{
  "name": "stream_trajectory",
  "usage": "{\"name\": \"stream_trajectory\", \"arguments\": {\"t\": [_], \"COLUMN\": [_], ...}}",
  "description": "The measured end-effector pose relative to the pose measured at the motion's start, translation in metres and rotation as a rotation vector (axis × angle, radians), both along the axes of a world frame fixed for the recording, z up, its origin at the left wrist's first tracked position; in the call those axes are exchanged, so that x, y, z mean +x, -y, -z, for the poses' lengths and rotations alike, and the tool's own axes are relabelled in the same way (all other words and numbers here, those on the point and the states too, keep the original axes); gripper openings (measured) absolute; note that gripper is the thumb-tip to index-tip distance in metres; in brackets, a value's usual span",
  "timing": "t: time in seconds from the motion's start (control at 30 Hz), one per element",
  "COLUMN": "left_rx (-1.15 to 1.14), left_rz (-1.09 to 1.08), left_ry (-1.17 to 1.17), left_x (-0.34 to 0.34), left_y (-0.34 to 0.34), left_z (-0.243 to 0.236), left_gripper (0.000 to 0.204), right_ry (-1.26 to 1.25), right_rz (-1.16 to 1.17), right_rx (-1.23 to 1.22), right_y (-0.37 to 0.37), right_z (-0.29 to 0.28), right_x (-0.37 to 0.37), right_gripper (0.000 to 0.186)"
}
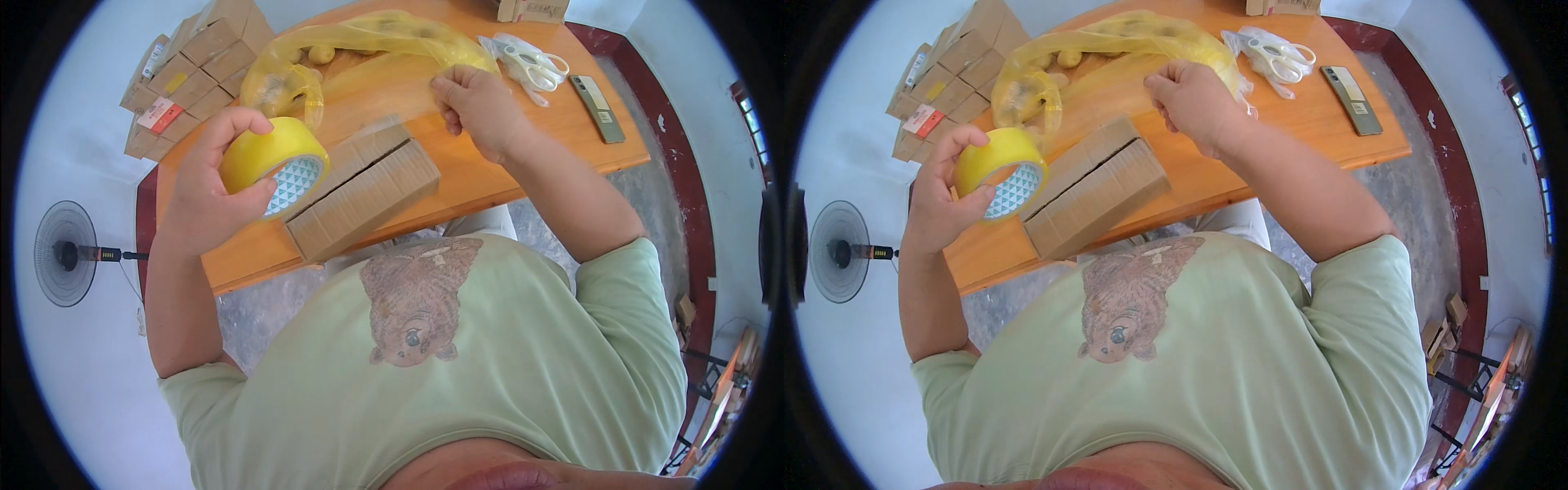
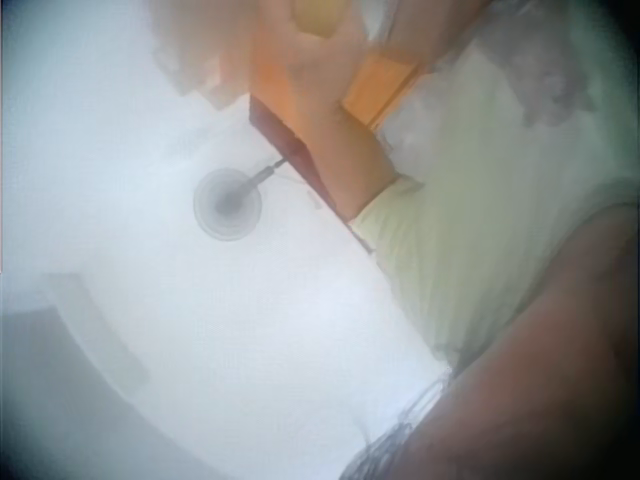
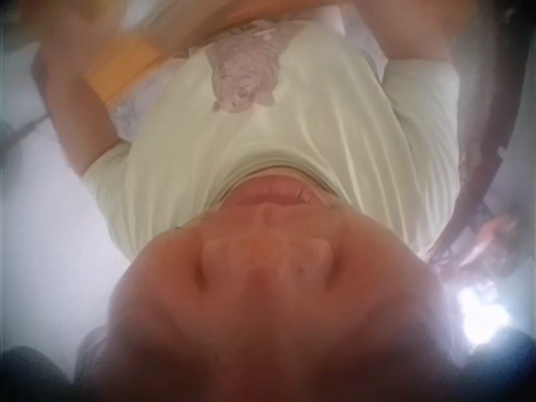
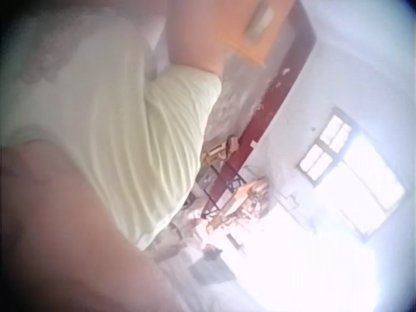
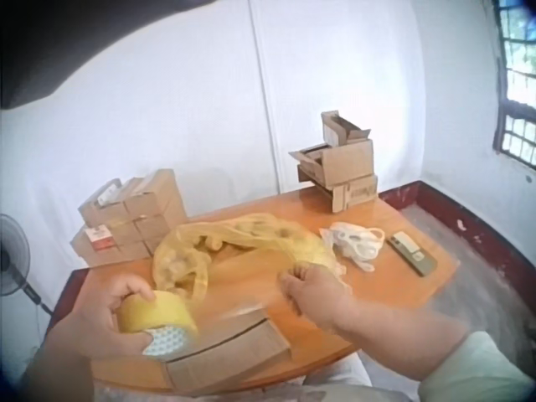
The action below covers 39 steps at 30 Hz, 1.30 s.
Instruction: The person tapes a small cardboard box with clear packing tape, then uses yellow tape to reinforce the seams. They rotate the box to apply tape on multiple sides and press the tape down to secure it.
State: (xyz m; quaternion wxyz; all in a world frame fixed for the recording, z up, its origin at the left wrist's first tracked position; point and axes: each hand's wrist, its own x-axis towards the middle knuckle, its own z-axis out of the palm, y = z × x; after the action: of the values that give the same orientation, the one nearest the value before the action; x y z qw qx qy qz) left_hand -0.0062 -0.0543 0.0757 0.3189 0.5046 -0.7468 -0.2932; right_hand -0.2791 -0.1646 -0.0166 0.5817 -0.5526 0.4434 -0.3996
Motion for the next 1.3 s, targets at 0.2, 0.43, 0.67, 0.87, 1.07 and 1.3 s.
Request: {"name": "stream_trajectory", "arguments": {"t": [0.2, 0.43, 0.67, 0.87, 1.07, 1.3], "left_rx": [0.189, 0.114, 0.186, 0.224, 0.222, 0.256], "left_rz": [0.043, -0.022, -0.032, -0.049, -0.008, -0.053], "left_ry": [-0.14, 0.046, 0.034, 0.008, 0.013, -0.012], "left_x": [0.002, -0.018, -0.026, -0.037, -0.039, -0.045], "left_y": [0.007, 0.012, 0.026, 0.035, 0.039, 0.039], "left_z": [0.005, 0.003, -0.003, -0.008, -0.007, -0.01], "left_gripper": [0.042, 0.03, 0.03, 0.03, 0.031, 0.031], "right_ry": [-0.027, -0.085, -0.049, -0.105, -0.147, -0.173], "right_rz": [-0.07, -0.103, -0.099, -0.125, -0.127, -0.149], "right_rx": [0.127, 0.214, 0.254, 0.236, 0.22, 0.256], "right_y": [0.001, 0.005, 0.009, 0.015, 0.016, 0.017], "right_z": [0.033, 0.043, 0.056, 0.057, 0.061, 0.062], "right_x": [0.001, -0.002, -0.003, -0.006, -0.01, -0.012], "right_gripper": [0.015, 0.015, 0.016, 0.017, 0.018, 0.018]}}
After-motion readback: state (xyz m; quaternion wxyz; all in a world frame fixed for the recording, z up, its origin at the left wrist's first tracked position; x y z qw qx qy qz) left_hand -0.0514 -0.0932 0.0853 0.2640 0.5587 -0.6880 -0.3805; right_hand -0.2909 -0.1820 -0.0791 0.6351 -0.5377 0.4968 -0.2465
